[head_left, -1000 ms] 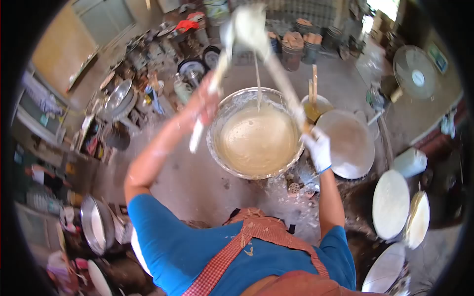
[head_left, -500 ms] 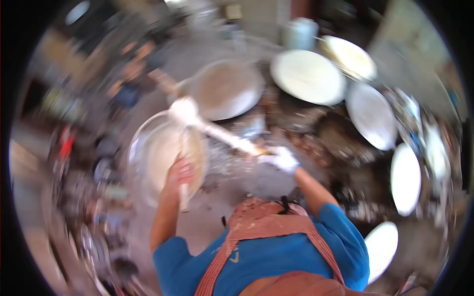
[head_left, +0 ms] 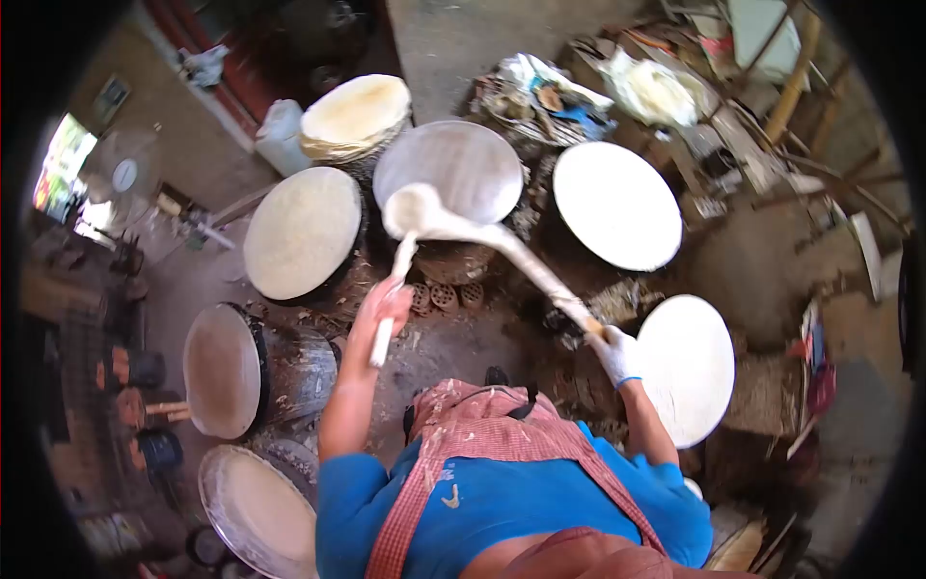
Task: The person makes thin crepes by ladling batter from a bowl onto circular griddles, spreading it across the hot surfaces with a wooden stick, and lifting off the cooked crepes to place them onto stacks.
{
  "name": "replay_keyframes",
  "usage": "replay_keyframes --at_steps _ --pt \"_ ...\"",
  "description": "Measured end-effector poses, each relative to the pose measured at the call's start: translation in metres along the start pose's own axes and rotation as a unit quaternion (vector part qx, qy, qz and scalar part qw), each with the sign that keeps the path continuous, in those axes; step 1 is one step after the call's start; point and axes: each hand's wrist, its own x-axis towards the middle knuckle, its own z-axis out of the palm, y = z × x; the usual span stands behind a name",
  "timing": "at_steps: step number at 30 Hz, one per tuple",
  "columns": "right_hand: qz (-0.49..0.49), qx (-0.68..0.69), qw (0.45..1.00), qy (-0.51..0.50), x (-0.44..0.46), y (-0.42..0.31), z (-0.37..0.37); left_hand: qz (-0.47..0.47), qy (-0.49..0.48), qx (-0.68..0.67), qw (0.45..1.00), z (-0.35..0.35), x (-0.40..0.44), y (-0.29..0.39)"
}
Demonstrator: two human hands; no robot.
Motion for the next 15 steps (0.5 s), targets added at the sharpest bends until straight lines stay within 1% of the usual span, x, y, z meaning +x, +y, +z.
replay_keyframes --at_steps 1,2,3,4,5,6,7,9,10,11,12,13,14,15 --pt "0.008 -0.021 1.000 0.018 0.016 -0.001 -0.009 0.048 0.042 0.124 0.990 0.029 0.019 0.011" --pt "-0.030 0.034 0.997 0.068 0.028 -0.011 -0.010 0.045 0.074 0.162 0.983 0.051 0.042 0.027" --pt "-0.067 0.090 0.986 0.120 0.043 -0.023 -0.013 0.046 0.038 0.192 0.980 0.048 0.073 0.048" --pt "-0.108 0.095 0.978 0.151 0.053 -0.043 -0.015 0.090 0.065 0.320 0.941 0.065 0.092 0.058" --pt "-0.143 0.106 0.973 0.149 0.065 -0.065 -0.015 0.117 0.091 0.359 0.922 0.071 0.116 0.069" --pt "-0.198 0.078 0.965 0.154 0.079 -0.087 -0.010 0.125 0.113 0.399 0.901 0.079 0.135 0.077" --pt "-0.247 0.052 0.954 0.159 0.092 -0.110 -0.002 0.153 0.140 0.426 0.881 0.080 0.158 0.080" --pt "-0.207 -0.016 0.973 0.106 0.125 -0.145 0.030 0.172 0.157 0.484 0.844 0.062 0.205 0.088" --pt "-0.180 -0.039 0.978 0.095 0.149 -0.146 0.054 0.169 0.153 0.489 0.842 0.041 0.225 0.099" --pt "-0.163 -0.085 0.980 0.080 0.178 -0.127 0.084 0.215 0.228 0.581 0.751 0.020 0.244 0.111" --pt "-0.137 -0.036 0.987 0.077 0.182 -0.127 0.077 0.263 0.294 0.656 0.644 0.015 0.258 0.124" --pt "-0.115 0.012 0.991 0.072 0.184 -0.126 0.072 0.270 0.289 0.654 0.645 0.016 0.254 0.134" --pt "-0.187 0.111 0.974 0.064 0.206 -0.097 0.078 0.313 0.306 0.757 0.485 0.015 0.240 0.142" --pt "-0.135 0.274 0.952 0.007 0.207 -0.090 0.073 0.336 0.316 0.832 0.308 0.010 0.227 0.145"
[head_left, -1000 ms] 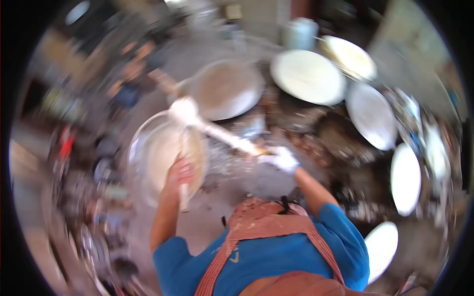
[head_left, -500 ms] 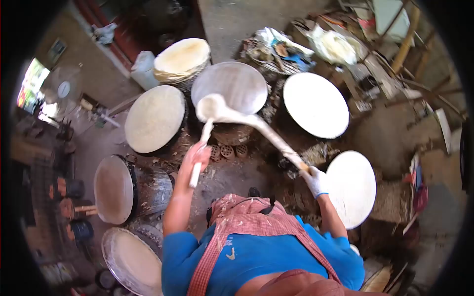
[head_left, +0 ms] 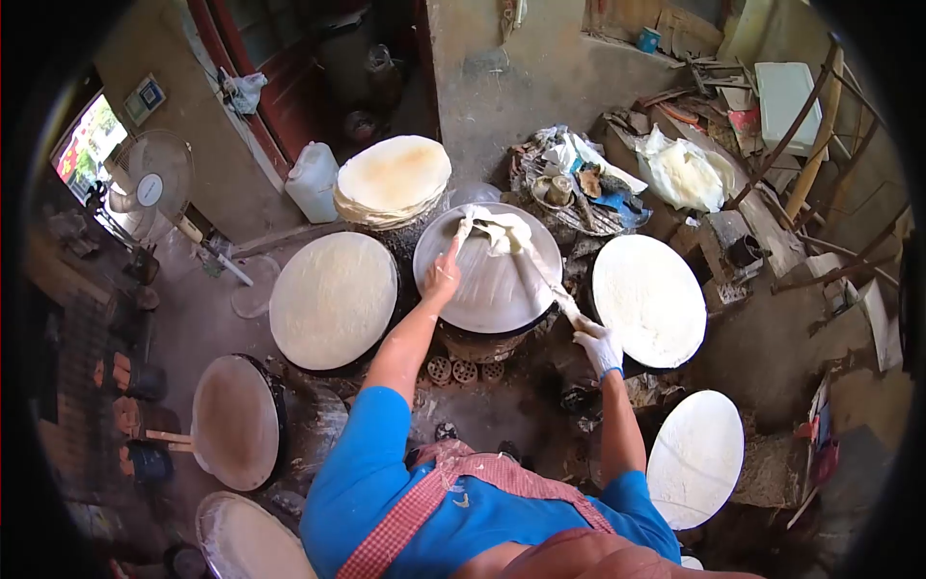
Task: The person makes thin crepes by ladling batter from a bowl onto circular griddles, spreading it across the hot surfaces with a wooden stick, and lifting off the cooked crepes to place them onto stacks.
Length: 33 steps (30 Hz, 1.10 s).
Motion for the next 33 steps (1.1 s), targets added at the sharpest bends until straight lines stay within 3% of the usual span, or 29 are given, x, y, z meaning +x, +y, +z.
replay_keyframes --at_steps 2,3,4,5,6,7,8,9,10,11,12,13,14,15,16,17,18,19,20,22,23,24,25,26,28,30,32,33 --pt "0.021 0.274 0.958 0.079 -0.002 -0.030 0.023 -0.009 -0.025 -0.019 0.999 -0.010 0.006 -0.004" --pt "0.049 0.282 0.953 0.097 0.008 -0.025 0.044 -0.012 -0.054 -0.032 0.998 -0.014 0.005 -0.004" --pt "0.105 0.261 0.956 0.079 0.005 -0.065 0.060 -0.013 -0.062 -0.034 0.997 -0.015 0.007 0.000" --pt "0.023 0.026 0.995 0.088 0.021 -0.033 0.072 -0.026 -0.048 -0.105 0.993 -0.017 0.016 0.010" --pt "-0.063 -0.206 0.972 0.088 0.039 0.001 0.084 -0.040 -0.029 -0.171 0.984 -0.024 0.026 0.015" --pt "-0.003 -0.319 0.945 0.069 0.039 -0.013 0.073 -0.042 -0.033 -0.162 0.985 -0.037 0.033 0.016" --pt "0.076 -0.355 0.932 0.007 0.030 -0.073 0.055 0.012 0.072 -0.231 0.970 -0.054 0.042 0.019" --pt "0.052 -0.256 0.964 0.052 0.049 -0.022 0.058 0.070 0.175 -0.296 0.936 -0.076 0.049 0.019" --pt "0.032 -0.158 0.982 0.100 0.063 0.030 0.062 0.068 0.147 -0.325 0.932 -0.102 0.048 0.015" --pt "0.128 0.068 0.985 0.096 0.045 -0.057 0.063 0.081 0.120 -0.349 0.926 -0.117 0.044 0.005" --pt "0.153 0.201 0.959 0.126 0.069 -0.017 0.094 0.091 0.088 -0.374 0.919 -0.124 0.033 -0.008" --pt "0.165 0.250 0.949 0.101 0.081 -0.027 0.120 0.104 0.055 -0.382 0.916 -0.120 0.017 -0.023" --pt "0.120 0.207 0.965 0.106 0.106 -0.003 0.155 0.184 0.121 -0.332 0.917 -0.069 0.013 -0.062" --pt "0.049 0.040 0.996 0.069 0.113 -0.014 0.148 -0.049 -0.104 -0.371 0.922 -0.085 -0.024 -0.062" --pt "-0.022 -0.121 0.992 0.028 0.112 -0.045 0.134 -0.100 -0.156 -0.357 0.915 -0.086 -0.056 -0.066" --pt "0.104 -0.205 0.973 0.006 0.092 -0.104 0.104 -0.043 -0.140 -0.321 0.936 -0.061 -0.085 -0.099" --pt "0.065 -0.210 0.975 0.006 0.091 -0.092 0.084 -0.103 -0.197 -0.352 0.909 -0.065 -0.114 -0.109" --pt "0.087 -0.118 0.989 0.022 0.088 -0.063 0.070 -0.171 -0.228 -0.341 0.896 -0.068 -0.141 -0.118" --pt "0.108 -0.027 0.993 0.048 0.082 -0.037 0.059 -0.149 -0.217 -0.359 0.895 -0.074 -0.163 -0.121" --pt "0.168 0.257 0.940 0.150 0.064 -0.017 0.103 -0.185 -0.228 -0.352 0.889 -0.061 -0.188 -0.143" --pt "0.187 0.279 0.934 0.121 0.059 -0.019 0.135 -0.187 -0.233 -0.366 0.881 -0.059 -0.195 -0.144" --pt "0.122 0.223 0.959 0.125 0.060 -0.029 0.166 -0.193 -0.222 -0.384 0.875 -0.058 -0.195 -0.145" --pt "0.185 0.246 0.951 0.031 0.056 -0.061 0.170 -0.169 -0.215 -0.364 0.890 -0.055 -0.194 -0.148" --pt "0.107 0.220 0.969 0.002 0.067 -0.048 0.178 -0.173 -0.208 -0.362 0.892 -0.066 -0.190 -0.140" --pt "0.175 0.259 0.949 -0.041 0.049 -0.090 0.122 -0.112 -0.213 -0.237 0.941 -0.095 -0.186 -0.117" --pt "0.060 0.102 0.992 0.035 0.062 -0.027 0.084 -0.024 -0.169 -0.207 0.963 -0.091 -0.187 -0.127" --pt "0.207 0.340 0.909 0.123 0.045 -0.069 0.080 -0.046 -0.179 -0.206 0.961 -0.090 -0.188 -0.126" --pt "0.228 0.300 0.923 0.079 0.042 -0.067 0.099 -0.089 -0.206 -0.199 0.954 -0.094 -0.188 -0.118"
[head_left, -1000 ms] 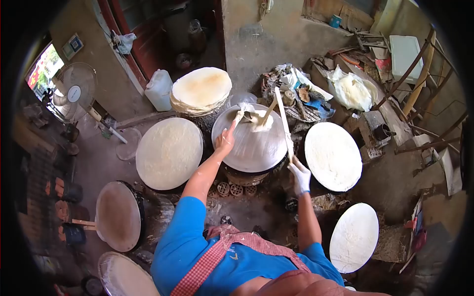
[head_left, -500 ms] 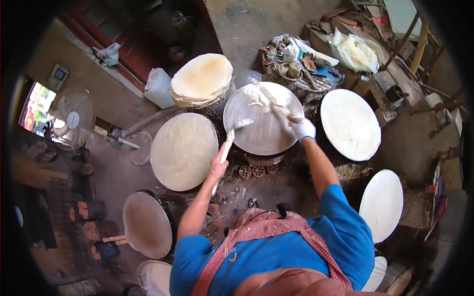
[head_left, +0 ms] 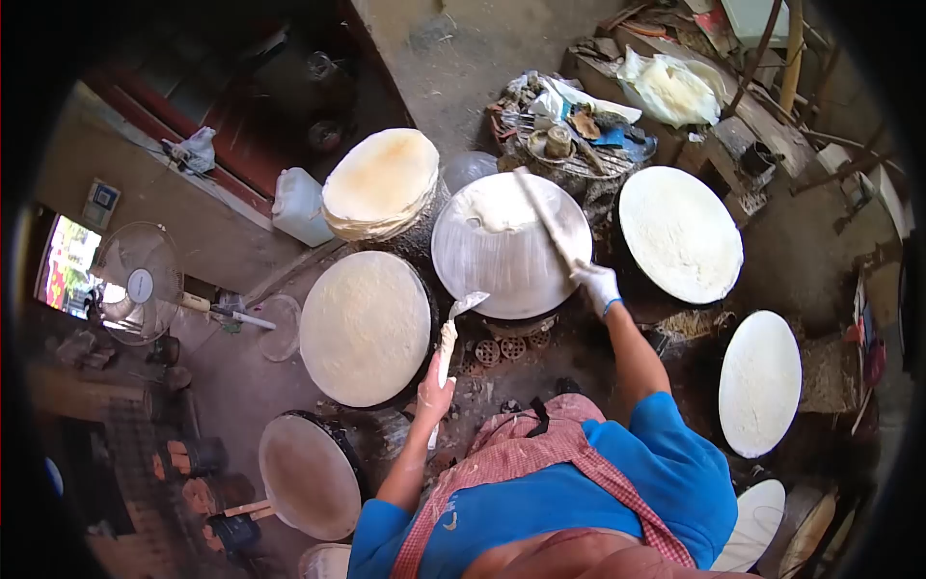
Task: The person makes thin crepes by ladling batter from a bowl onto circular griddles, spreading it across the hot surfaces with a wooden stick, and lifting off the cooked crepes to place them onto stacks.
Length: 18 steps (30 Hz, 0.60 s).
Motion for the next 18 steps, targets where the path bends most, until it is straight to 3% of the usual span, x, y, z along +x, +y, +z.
replay_keyframes --at_steps 1,3,4,5,6,7,8,9,11,13,15,18 --pt "0.025 -0.055 0.998 -0.025 0.006 0.016 0.013 0.034 0.018 0.007 0.999 0.009 0.002 -0.016" --pt "0.092 -0.053 0.983 -0.147 0.026 0.039 0.025 0.003 0.012 0.028 1.000 0.009 -0.002 -0.001" --pt "0.042 -0.081 0.977 -0.193 0.021 0.017 0.015 0.006 0.017 0.014 1.000 0.010 -0.004 0.001" --pt "0.028 -0.132 0.973 -0.188 0.018 -0.011 0.000 0.031 0.038 0.005 0.999 0.015 -0.005 -0.003" --pt "0.066 -0.165 0.967 -0.182 0.015 -0.043 -0.019 -0.009 0.036 0.013 0.999 0.017 -0.009 0.002" --pt "0.042 -0.107 0.977 -0.181 0.031 -0.048 -0.035 -0.048 0.034 0.023 0.998 0.017 -0.010 0.008" --pt "0.065 -0.050 0.991 -0.105 0.032 -0.066 -0.038 -0.043 0.052 0.032 0.997 0.022 -0.012 0.004" --pt "0.053 -0.012 0.990 -0.126 0.050 -0.061 -0.049 -0.046 0.058 0.029 0.997 0.023 -0.015 0.010" --pt "-0.012 -0.198 0.952 -0.232 0.073 -0.033 -0.041 -0.108 0.040 0.005 0.993 0.023 -0.018 0.023" --pt "0.117 -0.118 0.942 -0.291 0.067 -0.019 -0.026 -0.128 0.040 -0.010 0.991 0.025 -0.017 0.026" --pt "0.114 -0.151 0.923 -0.335 0.063 -0.040 -0.041 -0.154 0.040 -0.027 0.987 0.031 -0.025 0.029" --pt "0.071 -0.157 0.942 -0.288 0.111 -0.075 -0.065 -0.138 0.059 -0.022 0.988 0.025 -0.023 0.039"
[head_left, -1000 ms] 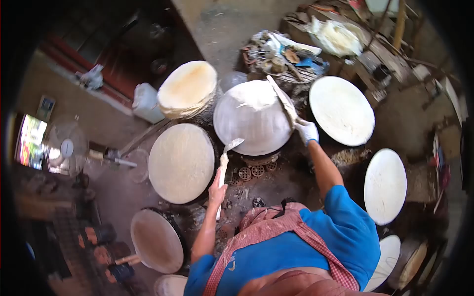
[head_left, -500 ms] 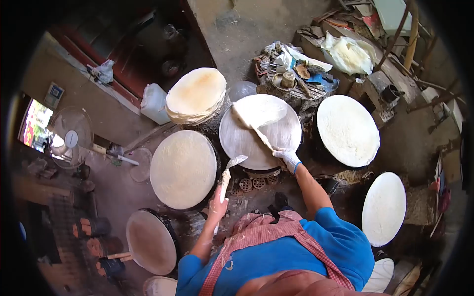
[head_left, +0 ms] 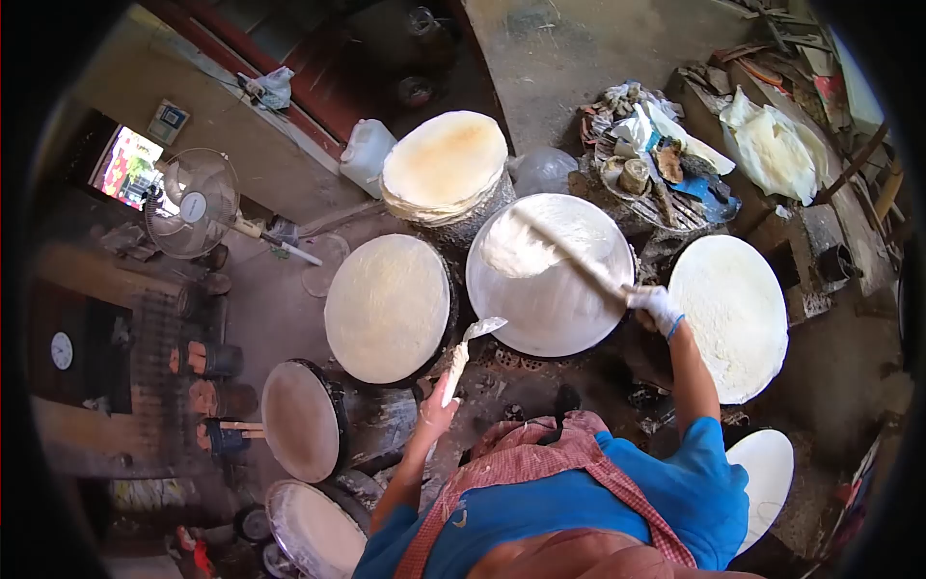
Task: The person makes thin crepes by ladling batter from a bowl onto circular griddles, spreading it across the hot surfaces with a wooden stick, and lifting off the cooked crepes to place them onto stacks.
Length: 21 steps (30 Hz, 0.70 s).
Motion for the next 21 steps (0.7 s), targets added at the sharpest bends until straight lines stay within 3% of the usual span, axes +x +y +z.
replay_keyframes --at_steps 1,3,4,5,8,9,11,12,13,14,15,16,19,20,21 --pt "-0.024 0.032 0.998 0.043 0.012 -0.009 -0.005 -0.027 -0.008 -0.011 1.000 -0.003 -0.003 0.013" --pt "0.005 -0.026 1.000 0.009 0.033 -0.018 -0.001 -0.083 -0.031 -0.037 0.995 -0.003 -0.012 0.031" --pt "0.076 -0.068 0.994 -0.028 0.040 -0.014 0.009 -0.049 -0.020 -0.056 0.997 0.002 -0.009 0.018" --pt "0.035 -0.066 0.995 -0.074 0.035 -0.005 0.019 -0.052 -0.017 -0.057 0.997 0.002 -0.008 0.015" --pt "0.081 -0.030 0.983 -0.164 0.014 0.002 0.013 -0.117 -0.030 -0.050 0.991 0.002 -0.014 0.032" --pt "0.105 -0.047 0.982 -0.148 0.015 0.000 -0.001 -0.120 -0.023 -0.056 0.991 0.011 -0.009 0.018" --pt "0.066 -0.100 0.988 -0.095 0.032 -0.026 -0.014 0.075 0.081 -0.007 0.994 0.029 -0.006 -0.026" --pt "0.035 -0.068 0.994 -0.072 0.047 -0.036 -0.008 -0.038 0.031 -0.054 0.997 0.018 -0.013 0.005" --pt "0.007 -0.037 0.998 -0.046 0.061 -0.046 -0.001 -0.042 0.032 -0.052 0.997 0.021 -0.013 0.001" --pt "0.033 -0.108 0.993 -0.029 0.073 -0.053 0.005 -0.009 0.052 -0.048 0.997 0.026 -0.013 -0.008" --pt "0.040 -0.111 0.987 -0.106 0.077 -0.053 0.010 0.023 0.072 -0.042 0.996 0.028 -0.016 -0.010" --pt "0.062 -0.120 0.980 -0.146 0.079 -0.041 0.012 -0.099 0.023 -0.111 0.989 0.027 -0.019 -0.010" --pt "0.148 -0.113 0.955 -0.233 0.046 -0.025 -0.001 -0.140 0.041 -0.193 0.970 0.041 -0.036 -0.032" --pt "0.021 -0.156 0.957 -0.246 0.063 0.017 -0.025 -0.161 0.018 -0.242 0.957 0.024 -0.049 0.008" --pt "-0.108 -0.194 0.941 -0.257 0.087 0.053 -0.051 -0.163 0.025 -0.251 0.954 0.030 -0.053 0.003"
